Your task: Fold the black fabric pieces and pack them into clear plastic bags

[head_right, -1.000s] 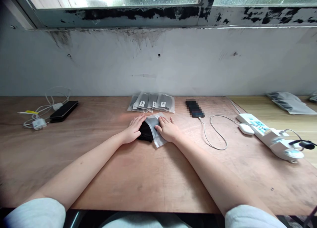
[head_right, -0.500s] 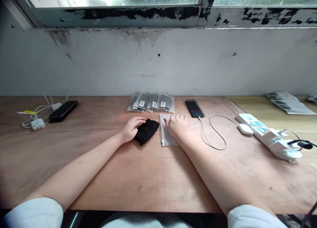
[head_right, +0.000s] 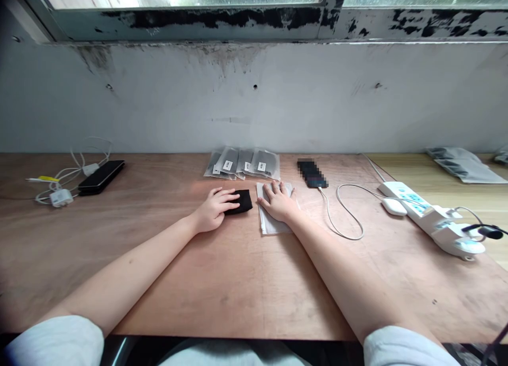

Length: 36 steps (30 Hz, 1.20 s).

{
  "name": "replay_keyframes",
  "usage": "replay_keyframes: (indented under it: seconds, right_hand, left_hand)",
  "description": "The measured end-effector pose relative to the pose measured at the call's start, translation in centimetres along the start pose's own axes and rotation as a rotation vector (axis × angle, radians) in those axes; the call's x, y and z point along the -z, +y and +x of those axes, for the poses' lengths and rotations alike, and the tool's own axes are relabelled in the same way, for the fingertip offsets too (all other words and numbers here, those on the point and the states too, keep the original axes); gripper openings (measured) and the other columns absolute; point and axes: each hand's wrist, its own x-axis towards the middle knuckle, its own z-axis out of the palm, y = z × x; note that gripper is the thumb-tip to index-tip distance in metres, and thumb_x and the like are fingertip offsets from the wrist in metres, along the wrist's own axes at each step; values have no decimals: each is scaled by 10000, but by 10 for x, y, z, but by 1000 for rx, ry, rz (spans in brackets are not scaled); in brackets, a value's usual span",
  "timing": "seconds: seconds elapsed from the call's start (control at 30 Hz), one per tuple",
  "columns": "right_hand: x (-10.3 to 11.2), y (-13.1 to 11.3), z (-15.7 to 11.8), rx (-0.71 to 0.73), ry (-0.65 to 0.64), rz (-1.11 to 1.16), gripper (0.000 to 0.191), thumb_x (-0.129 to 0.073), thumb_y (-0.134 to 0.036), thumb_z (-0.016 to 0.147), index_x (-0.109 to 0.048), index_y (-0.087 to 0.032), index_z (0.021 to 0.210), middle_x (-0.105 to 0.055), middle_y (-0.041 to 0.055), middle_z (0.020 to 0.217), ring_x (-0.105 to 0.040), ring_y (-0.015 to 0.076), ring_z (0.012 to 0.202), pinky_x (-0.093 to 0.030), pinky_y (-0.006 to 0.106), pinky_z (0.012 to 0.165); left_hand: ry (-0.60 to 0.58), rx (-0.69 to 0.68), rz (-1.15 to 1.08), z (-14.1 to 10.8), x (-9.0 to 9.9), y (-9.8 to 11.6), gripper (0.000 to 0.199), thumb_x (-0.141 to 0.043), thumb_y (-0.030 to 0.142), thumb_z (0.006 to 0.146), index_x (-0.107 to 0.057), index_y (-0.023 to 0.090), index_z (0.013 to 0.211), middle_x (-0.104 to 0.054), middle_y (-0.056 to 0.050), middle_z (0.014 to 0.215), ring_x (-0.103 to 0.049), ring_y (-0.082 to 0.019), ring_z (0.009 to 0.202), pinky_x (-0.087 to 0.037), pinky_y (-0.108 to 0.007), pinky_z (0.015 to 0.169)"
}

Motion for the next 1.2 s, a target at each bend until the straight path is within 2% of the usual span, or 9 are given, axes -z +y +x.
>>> replay_keyframes:
  seconds: [0.1,0.17,0.3,0.4,0.6,0.73,0.8,0.93,1.2]
  right_hand:
    - [6,-4,-2,11,106,-47,513,-364,-479,1015,-498,-196,1421,-367,195,1583,-269,403,1480,-107,752,1125]
    - [10,-10,-4,63,232,-70,436,-391,-327,1002,-538,-154,1373,-440,197,1533,-350,356,1439,-137,650,1180]
    - [13,-22,-9,211,328,-40,404,-412,-241,982,-575,-169,1345,-541,145,1458,-450,299,1353,-295,477,1157]
    - [10,-25,-10,283,318,-28,410,-418,-230,983,-574,-179,1358,-571,120,1429,-482,286,1316,-330,450,1131]
    - [8,-23,-10,341,326,32,388,-424,-199,977,-608,-187,1318,-619,94,1361,-516,267,1270,-375,416,1100]
    - [8,-23,-11,372,322,56,413,-426,-160,952,-610,-180,1322,-604,103,1375,-509,274,1284,-383,429,1100]
    - [7,-23,-11,379,301,69,433,-429,-147,937,-607,-187,1329,-596,105,1384,-506,282,1291,-385,447,1103]
    - [7,-23,-12,385,312,127,508,-436,-121,900,-550,-196,1390,-560,101,1426,-491,279,1316,-396,462,1111]
    - [5,-18,-14,503,382,207,493,-442,-144,906,-526,-188,1390,-564,143,1395,-516,295,1305,-443,501,1076]
  left_hand:
    - [158,128,70,0,-2,-3,490,-435,56,841,-736,267,1164,-650,-71,1324,-502,-277,1324,-282,-528,1138]
    - [192,198,123,1,-5,5,441,-448,162,910,-685,237,1274,-633,-115,1285,-526,-297,1246,-336,-511,1083]
    - [51,252,182,5,-14,30,631,-536,540,914,-502,271,1484,-562,-144,1318,-486,-360,1207,-347,-552,1045]
    - [-5,267,152,5,-16,37,663,-598,644,849,-552,312,1422,-529,-126,1392,-434,-384,1282,-262,-606,1109]
    - [-23,61,-85,2,-1,20,363,-715,562,808,-665,254,994,-632,-77,1320,-472,-324,1346,-115,-580,1219]
    - [-14,63,-83,4,-2,14,724,-793,617,704,-593,237,1287,-559,-136,1422,-451,-356,1370,-316,-539,1167]
    - [-6,72,-69,4,-6,14,675,-750,557,780,-580,223,1341,-548,-141,1443,-482,-348,1351,-372,-516,1139]
    - [127,150,-158,4,-9,12,316,-566,349,922,-675,204,1181,-664,-114,1290,-593,-299,1245,-427,-468,1101]
    - [293,470,-857,1,5,0,184,-487,300,842,-626,184,872,-683,-19,863,-631,-223,860,-507,-331,803]
